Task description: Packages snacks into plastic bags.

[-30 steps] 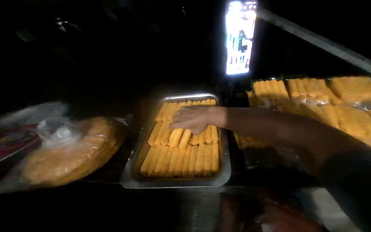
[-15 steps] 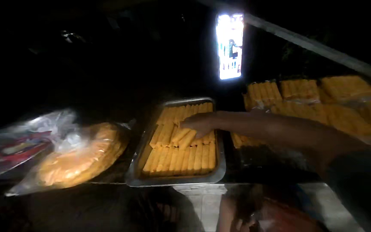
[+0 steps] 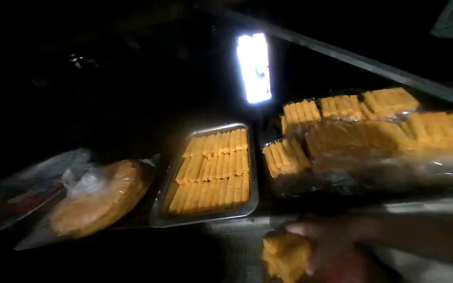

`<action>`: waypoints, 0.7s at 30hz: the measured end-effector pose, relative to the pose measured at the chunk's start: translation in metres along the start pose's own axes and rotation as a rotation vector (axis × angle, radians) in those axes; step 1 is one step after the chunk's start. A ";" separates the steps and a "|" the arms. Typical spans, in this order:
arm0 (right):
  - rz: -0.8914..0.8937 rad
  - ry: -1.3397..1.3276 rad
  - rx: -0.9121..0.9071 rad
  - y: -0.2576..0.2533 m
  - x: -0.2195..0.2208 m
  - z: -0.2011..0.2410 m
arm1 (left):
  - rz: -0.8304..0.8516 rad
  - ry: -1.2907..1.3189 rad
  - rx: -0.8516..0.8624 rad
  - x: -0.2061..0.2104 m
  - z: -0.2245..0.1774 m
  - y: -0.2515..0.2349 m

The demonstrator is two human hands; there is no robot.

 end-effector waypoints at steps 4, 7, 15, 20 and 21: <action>-0.159 -0.140 0.234 0.058 0.025 -0.072 | 0.053 0.004 -0.081 -0.030 -0.037 -0.007; -0.234 -0.283 0.330 0.083 0.036 -0.098 | -0.091 0.011 0.118 -0.036 -0.055 0.012; -0.378 -0.232 0.207 0.137 0.041 -0.120 | -0.052 0.144 0.120 -0.030 -0.102 0.034; -0.567 -0.123 0.121 0.158 0.038 -0.118 | 0.118 0.168 0.037 -0.006 -0.112 0.046; -0.594 -0.078 0.095 0.162 0.037 -0.115 | 0.135 0.177 0.030 -0.001 -0.113 0.047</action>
Point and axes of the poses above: each hand's wrist, its own y-axis away from the middle knuckle, its own x-axis out of the palm, z = x × y, the point moved 7 cm from there along -y, towards the middle knuckle, and after that the axes turned 7 degrees about -z, right-handed, at the moved point
